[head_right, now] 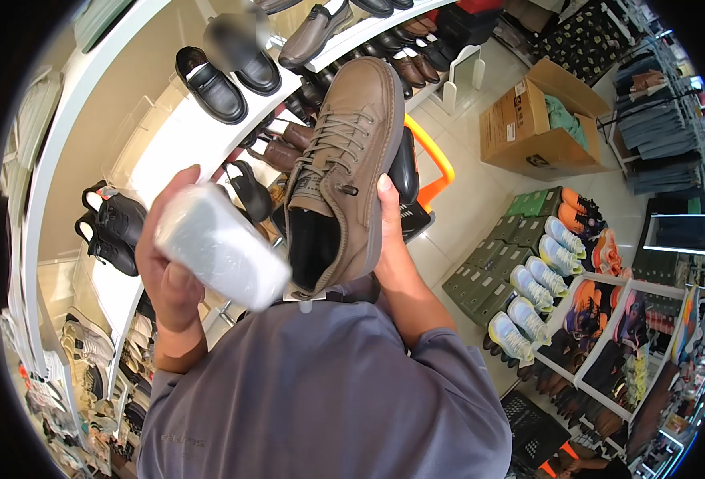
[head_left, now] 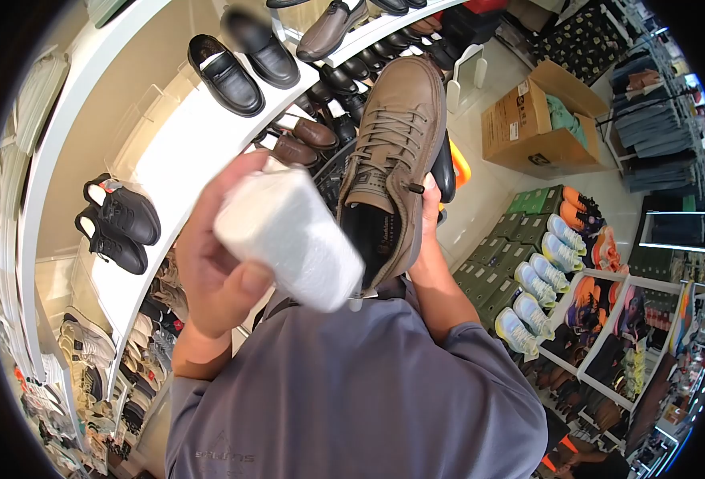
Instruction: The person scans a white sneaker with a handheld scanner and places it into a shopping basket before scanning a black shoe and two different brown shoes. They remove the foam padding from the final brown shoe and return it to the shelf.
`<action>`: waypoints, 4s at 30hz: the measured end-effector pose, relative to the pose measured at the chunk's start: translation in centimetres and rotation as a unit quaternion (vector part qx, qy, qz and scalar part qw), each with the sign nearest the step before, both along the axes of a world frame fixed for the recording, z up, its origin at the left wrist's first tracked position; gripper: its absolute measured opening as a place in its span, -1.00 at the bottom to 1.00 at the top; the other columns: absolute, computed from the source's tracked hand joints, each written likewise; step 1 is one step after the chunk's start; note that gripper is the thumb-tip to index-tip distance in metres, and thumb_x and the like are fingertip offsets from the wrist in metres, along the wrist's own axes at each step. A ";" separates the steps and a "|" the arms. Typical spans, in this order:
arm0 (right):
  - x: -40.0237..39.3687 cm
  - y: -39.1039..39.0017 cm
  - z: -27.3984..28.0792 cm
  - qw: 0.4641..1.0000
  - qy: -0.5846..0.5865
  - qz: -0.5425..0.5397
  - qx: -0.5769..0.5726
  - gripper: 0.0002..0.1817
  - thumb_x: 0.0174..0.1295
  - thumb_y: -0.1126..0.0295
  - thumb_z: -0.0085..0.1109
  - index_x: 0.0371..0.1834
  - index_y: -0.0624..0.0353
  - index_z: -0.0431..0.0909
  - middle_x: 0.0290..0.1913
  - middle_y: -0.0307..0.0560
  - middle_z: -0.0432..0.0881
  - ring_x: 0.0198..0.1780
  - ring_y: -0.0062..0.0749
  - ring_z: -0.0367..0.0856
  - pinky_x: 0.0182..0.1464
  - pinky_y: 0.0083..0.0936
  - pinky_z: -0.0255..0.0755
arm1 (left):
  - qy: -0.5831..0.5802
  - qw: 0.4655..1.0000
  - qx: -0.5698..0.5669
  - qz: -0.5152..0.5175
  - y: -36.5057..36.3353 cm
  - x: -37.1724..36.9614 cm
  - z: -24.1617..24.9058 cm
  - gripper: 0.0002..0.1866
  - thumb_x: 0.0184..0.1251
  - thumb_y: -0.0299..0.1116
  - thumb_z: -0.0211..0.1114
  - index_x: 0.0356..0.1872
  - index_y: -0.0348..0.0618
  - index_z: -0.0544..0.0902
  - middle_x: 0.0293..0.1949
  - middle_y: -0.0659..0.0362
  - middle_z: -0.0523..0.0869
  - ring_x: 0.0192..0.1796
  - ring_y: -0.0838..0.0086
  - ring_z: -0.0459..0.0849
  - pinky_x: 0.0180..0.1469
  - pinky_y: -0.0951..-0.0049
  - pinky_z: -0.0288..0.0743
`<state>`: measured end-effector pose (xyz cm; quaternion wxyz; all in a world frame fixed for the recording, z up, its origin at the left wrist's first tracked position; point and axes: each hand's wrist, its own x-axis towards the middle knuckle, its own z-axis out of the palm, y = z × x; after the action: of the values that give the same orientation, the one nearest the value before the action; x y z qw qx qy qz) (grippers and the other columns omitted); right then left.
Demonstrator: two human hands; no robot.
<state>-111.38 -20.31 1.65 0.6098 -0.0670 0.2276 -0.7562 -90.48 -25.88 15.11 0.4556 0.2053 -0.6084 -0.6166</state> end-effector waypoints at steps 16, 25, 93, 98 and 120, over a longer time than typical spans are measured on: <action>0.9 0.4 -0.2 0.997 0.026 0.046 0.051 -0.13 0.13 -0.25 0.05 0.31 0.25 0.28 0.15 0.13 0.50 0.09 -0.08 0.54 0.17 -0.18 0.47 | -0.314 0.945 -0.085 -0.018 0.9 -0.4 -2.1 -0.70 0.16 -0.37 0.41 -0.14 -0.28 0.58 -0.29 0.03 0.73 -0.34 0.47 0.71 -0.27 0.49 0.58; 0.8 1.0 -1.4 0.997 0.028 0.063 0.026 -0.13 0.20 -0.18 0.03 0.40 0.27 0.15 0.30 0.15 0.36 0.27 -0.08 0.40 0.35 -0.18 0.27 | -0.246 0.885 -0.351 -0.185 0.3 1.6 -1.8 -0.12 -0.07 0.17 0.45 0.16 -0.34 0.45 0.12 -0.12 0.56 0.09 0.00 0.58 0.12 0.18 0.49; 0.0 0.6 -6.9 0.989 0.009 0.108 0.103 -0.27 0.19 0.02 0.20 0.30 0.31 0.30 0.17 0.14 0.49 0.14 -0.12 0.53 0.18 -0.19 0.47 | -0.385 0.841 -0.378 -0.046 2.8 -0.3 -6.1 -0.63 -0.06 -0.31 0.44 -0.17 -0.16 0.59 -0.16 0.19 0.62 -0.24 0.35 0.64 -0.27 0.40 0.53; -1.0 0.1 -5.5 0.990 0.052 0.084 0.100 -0.28 0.16 0.09 0.25 0.30 0.31 0.30 0.16 0.12 0.49 0.13 -0.14 0.54 0.17 -0.21 0.47 | -0.440 0.800 -0.406 0.037 3.1 -0.7 -7.3 -0.63 -0.10 -0.33 0.41 -0.20 -0.15 0.56 -0.20 0.23 0.58 -0.29 0.44 0.59 -0.32 0.43 0.50; -0.6 1.1 -5.2 0.990 0.048 0.080 0.103 -0.34 0.23 0.09 0.18 0.29 0.29 0.30 0.13 0.09 0.52 0.07 -0.18 0.58 0.15 -0.26 0.50 | -0.421 0.856 -0.297 0.033 3.4 -1.7 -9.0 -0.84 -0.07 -0.40 0.44 -0.39 -0.10 0.71 -0.37 0.25 0.71 -0.41 0.35 0.66 -0.34 0.40 0.54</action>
<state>-111.99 -19.21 -3.52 0.6603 -0.0585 0.3271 -0.6735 -92.18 -22.43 6.07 0.2154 0.3203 -0.8891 -0.2458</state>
